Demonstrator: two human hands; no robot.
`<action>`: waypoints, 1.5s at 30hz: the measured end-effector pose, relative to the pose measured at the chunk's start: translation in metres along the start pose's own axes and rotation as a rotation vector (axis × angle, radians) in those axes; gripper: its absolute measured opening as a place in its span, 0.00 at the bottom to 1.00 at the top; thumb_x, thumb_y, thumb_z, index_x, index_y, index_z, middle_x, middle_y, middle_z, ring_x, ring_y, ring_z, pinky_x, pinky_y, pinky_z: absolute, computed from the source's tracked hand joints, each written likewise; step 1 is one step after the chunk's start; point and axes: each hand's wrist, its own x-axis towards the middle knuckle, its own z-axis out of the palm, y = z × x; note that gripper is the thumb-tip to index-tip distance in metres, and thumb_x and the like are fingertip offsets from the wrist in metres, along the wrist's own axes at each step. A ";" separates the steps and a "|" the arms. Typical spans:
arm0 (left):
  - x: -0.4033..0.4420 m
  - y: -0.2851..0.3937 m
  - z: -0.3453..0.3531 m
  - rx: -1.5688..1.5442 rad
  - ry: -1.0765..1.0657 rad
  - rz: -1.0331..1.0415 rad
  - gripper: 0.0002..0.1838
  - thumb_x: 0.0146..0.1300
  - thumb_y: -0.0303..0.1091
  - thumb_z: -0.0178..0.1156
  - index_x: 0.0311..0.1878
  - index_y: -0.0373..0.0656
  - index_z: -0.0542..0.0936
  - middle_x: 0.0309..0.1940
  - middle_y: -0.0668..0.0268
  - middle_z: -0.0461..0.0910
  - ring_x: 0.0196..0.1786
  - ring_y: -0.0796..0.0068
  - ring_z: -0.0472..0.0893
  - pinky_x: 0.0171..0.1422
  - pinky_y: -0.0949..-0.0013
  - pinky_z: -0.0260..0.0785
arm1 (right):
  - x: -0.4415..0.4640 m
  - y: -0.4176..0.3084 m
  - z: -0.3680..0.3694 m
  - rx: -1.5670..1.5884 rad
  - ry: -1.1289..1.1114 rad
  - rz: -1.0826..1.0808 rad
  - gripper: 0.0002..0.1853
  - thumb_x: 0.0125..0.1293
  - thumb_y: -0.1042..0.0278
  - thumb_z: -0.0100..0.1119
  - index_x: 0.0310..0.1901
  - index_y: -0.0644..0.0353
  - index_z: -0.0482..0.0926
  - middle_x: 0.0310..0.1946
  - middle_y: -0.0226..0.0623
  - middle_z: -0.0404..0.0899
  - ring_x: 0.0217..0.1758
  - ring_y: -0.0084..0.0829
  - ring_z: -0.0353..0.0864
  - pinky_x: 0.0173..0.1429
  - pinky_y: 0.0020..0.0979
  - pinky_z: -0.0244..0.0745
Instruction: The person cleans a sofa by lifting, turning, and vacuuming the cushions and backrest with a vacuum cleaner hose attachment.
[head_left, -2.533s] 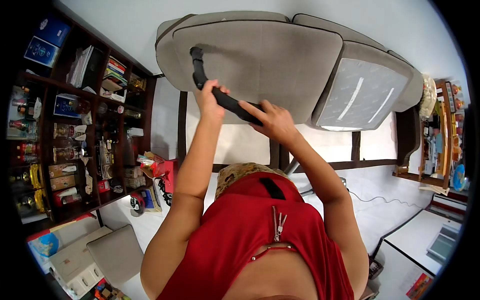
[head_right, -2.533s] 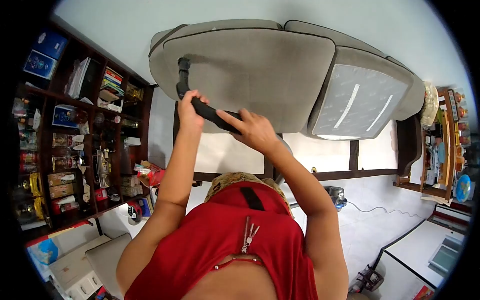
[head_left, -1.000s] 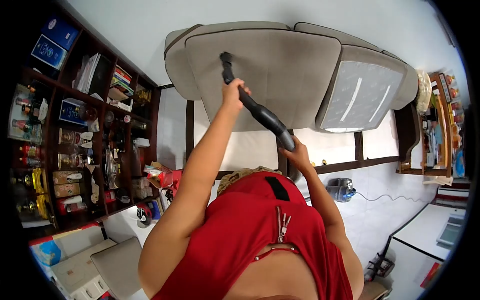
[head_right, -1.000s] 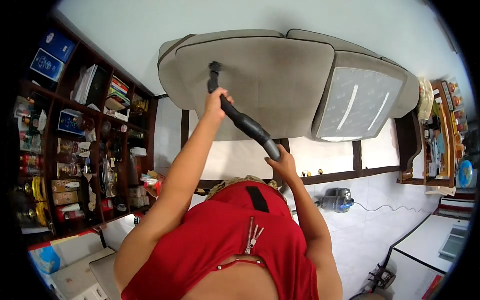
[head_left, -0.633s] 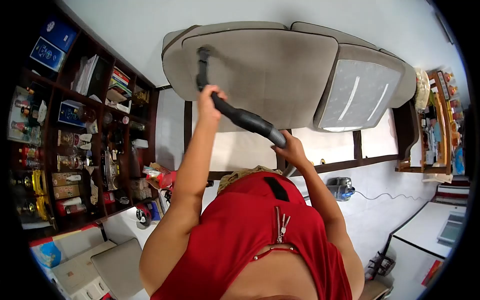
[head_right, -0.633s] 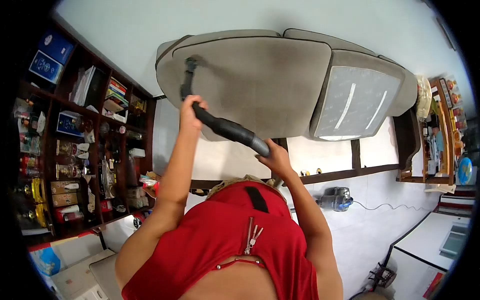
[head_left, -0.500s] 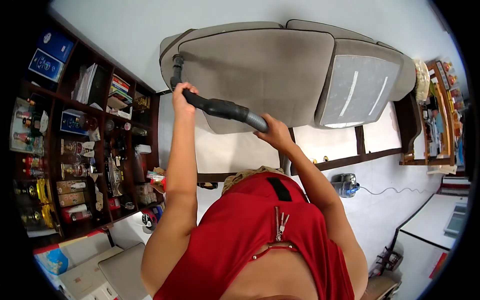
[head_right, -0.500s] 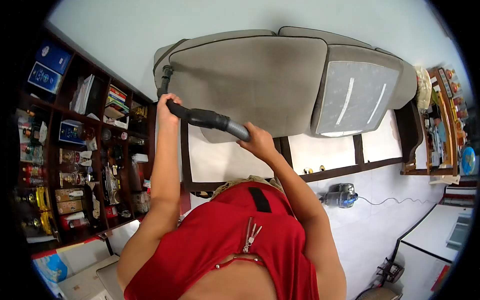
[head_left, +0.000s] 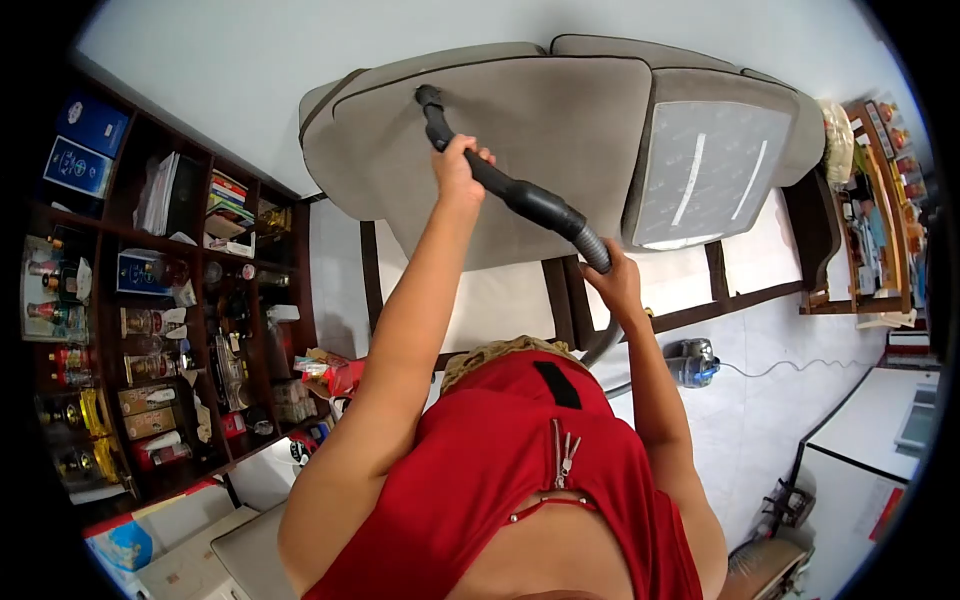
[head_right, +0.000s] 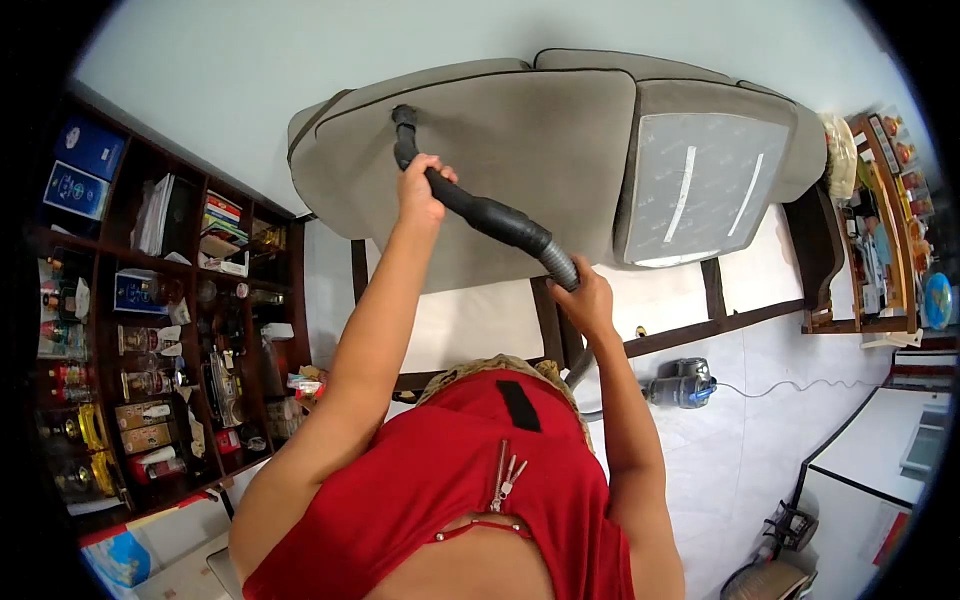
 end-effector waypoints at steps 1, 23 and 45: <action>-0.001 -0.011 0.009 -0.004 -0.009 -0.024 0.09 0.56 0.25 0.60 0.26 0.45 0.68 0.22 0.66 0.69 0.23 0.66 0.72 0.34 0.59 0.71 | -0.003 0.006 -0.005 0.007 0.008 0.051 0.25 0.54 0.58 0.72 0.53 0.58 0.79 0.34 0.52 0.85 0.38 0.53 0.86 0.43 0.45 0.77; -0.058 -0.017 0.078 0.105 -0.153 -0.051 0.09 0.54 0.28 0.63 0.27 0.48 0.71 0.22 0.69 0.71 0.22 0.72 0.75 0.32 0.63 0.73 | -0.024 0.032 -0.044 0.238 0.009 -0.045 0.23 0.55 0.64 0.71 0.52 0.60 0.78 0.33 0.49 0.84 0.35 0.44 0.85 0.44 0.39 0.78; 0.026 0.024 0.052 0.214 0.005 -0.034 0.08 0.54 0.23 0.61 0.30 0.41 0.70 0.24 0.64 0.68 0.23 0.64 0.73 0.30 0.58 0.73 | 0.014 -0.018 -0.007 0.173 -0.091 0.019 0.26 0.53 0.58 0.71 0.52 0.60 0.78 0.30 0.54 0.83 0.36 0.56 0.84 0.42 0.47 0.77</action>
